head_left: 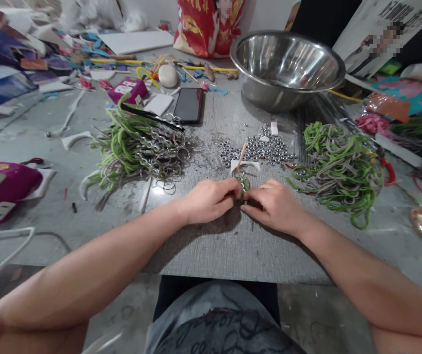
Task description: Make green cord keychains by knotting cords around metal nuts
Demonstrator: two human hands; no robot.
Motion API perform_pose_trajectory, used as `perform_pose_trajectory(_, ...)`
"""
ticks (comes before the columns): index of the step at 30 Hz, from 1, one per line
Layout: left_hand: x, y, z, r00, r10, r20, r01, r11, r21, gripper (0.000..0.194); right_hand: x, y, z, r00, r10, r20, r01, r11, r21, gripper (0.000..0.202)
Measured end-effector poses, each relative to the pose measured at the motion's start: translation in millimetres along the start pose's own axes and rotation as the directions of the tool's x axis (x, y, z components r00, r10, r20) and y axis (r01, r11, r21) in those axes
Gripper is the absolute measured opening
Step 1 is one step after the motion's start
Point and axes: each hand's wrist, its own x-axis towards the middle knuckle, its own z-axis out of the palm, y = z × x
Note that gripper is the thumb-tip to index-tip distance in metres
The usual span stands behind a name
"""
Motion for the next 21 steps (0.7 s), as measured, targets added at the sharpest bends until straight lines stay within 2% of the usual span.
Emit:
perform_pose_trajectory(4,0,0,-0.7,1.0,-0.001,0.006,0.001,1.0,0.003,0.014,-1,3,-4,1.0,0.003,0.03,-0.003,1.0,-0.016,0.034)
perform_pose_trajectory(7,1,0,-1.1,1.0,-0.016,0.005,0.016,1.0,-0.02,0.015,-2,2,-7,1.0,-0.025,0.002,0.025,1.0,-0.005,0.029)
perform_pose_trajectory(11,2,-2,0.0,0.999,-0.039,-0.011,0.038,0.995,-0.097,0.014,-2,-8,-9,0.973,-0.227,-0.048,0.227,0.974,-0.011,0.023)
perform_pose_trajectory(13,3,-3,0.8,0.998,-0.05,-0.025,0.046,0.988,-0.149,0.014,-2,-16,-7,0.941,-0.336,-0.028,0.335,0.942,-0.031,0.026)
perform_pose_trajectory(15,3,-4,1.3,0.998,-0.055,-0.034,0.048,0.982,-0.181,0.014,-1,-22,-3,0.922,-0.388,-0.002,0.387,0.921,-0.054,0.027)
perform_pose_trajectory(21,4,-2,0.2,0.999,-0.047,0.008,0.047,0.989,-0.141,0.018,1,-25,8,0.927,-0.374,-0.003,0.372,0.922,-0.108,0.024)
